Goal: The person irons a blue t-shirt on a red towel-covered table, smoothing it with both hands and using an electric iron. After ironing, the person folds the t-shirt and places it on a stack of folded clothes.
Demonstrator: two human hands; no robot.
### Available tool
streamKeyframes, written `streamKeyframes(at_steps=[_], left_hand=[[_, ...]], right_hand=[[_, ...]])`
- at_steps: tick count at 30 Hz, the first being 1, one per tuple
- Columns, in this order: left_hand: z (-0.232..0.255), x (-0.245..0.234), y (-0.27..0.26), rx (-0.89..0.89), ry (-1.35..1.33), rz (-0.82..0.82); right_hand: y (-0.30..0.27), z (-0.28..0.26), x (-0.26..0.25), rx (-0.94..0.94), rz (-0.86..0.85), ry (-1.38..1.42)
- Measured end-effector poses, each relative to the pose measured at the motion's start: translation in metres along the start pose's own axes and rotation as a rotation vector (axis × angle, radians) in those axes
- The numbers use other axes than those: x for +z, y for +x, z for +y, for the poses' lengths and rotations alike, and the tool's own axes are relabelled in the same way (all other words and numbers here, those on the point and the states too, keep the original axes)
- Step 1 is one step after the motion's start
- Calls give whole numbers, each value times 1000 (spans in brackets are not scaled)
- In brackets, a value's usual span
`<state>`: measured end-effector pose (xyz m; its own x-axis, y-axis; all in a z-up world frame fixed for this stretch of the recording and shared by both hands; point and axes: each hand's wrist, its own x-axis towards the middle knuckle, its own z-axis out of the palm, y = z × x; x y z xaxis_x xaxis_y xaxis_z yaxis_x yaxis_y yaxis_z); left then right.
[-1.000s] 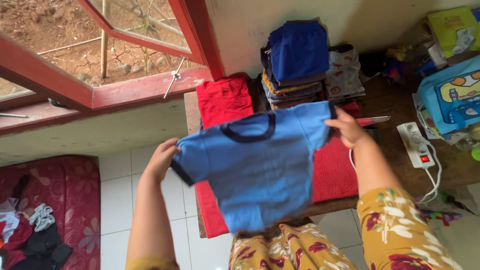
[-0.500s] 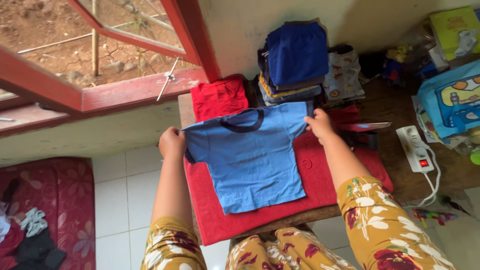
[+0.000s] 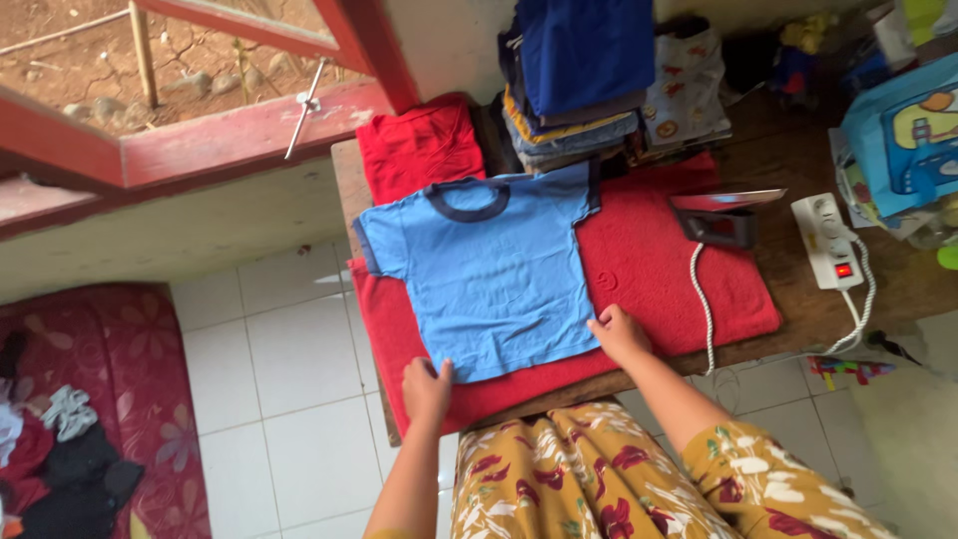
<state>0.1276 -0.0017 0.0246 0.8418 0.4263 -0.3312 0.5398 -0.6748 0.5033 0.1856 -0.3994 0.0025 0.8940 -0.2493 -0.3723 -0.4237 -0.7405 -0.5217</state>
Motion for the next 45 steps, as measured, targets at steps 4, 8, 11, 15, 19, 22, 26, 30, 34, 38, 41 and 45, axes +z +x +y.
streamKeyframes(at_steps=[4, 8, 11, 15, 19, 22, 26, 30, 34, 38, 41, 45], left_hand=[[-18, 16, -4, -120, -320, -74], [-37, 25, 3, -304, -1182, -280], [-46, 26, 6, -276, -1096, -280], [-51, 23, 3, -343, -1046, -297], [-52, 17, -3, -192, -909, -250], [-51, 15, -5, -209, -818, -234], [-47, 15, -5, -250, -665, -181], [-49, 12, -9, -114, -360, -71], [-48, 11, -10, -157, -319, -100], [-47, 13, -17, -114, -248, -56], [-42, 13, -19, -138, -237, -58], [-41, 12, -21, -155, -314, -85]], right_hand=[[-20, -5, 21, -223, 272, -192], [-21, -6, 19, 116, 77, 415], [-21, -1, 8, 235, -49, 764], [-25, 5, -5, 233, -88, 812], [-27, 2, -8, 178, -63, 701], [-27, 3, -6, 152, -25, 639], [-29, 3, -4, 36, 84, 286], [-32, 7, -7, 82, 148, 130], [6, 17, -48, 170, 625, 511], [67, 33, -116, 117, 892, 678], [95, 40, -149, 191, 659, 1109], [107, 32, -161, 239, 510, 1292]])
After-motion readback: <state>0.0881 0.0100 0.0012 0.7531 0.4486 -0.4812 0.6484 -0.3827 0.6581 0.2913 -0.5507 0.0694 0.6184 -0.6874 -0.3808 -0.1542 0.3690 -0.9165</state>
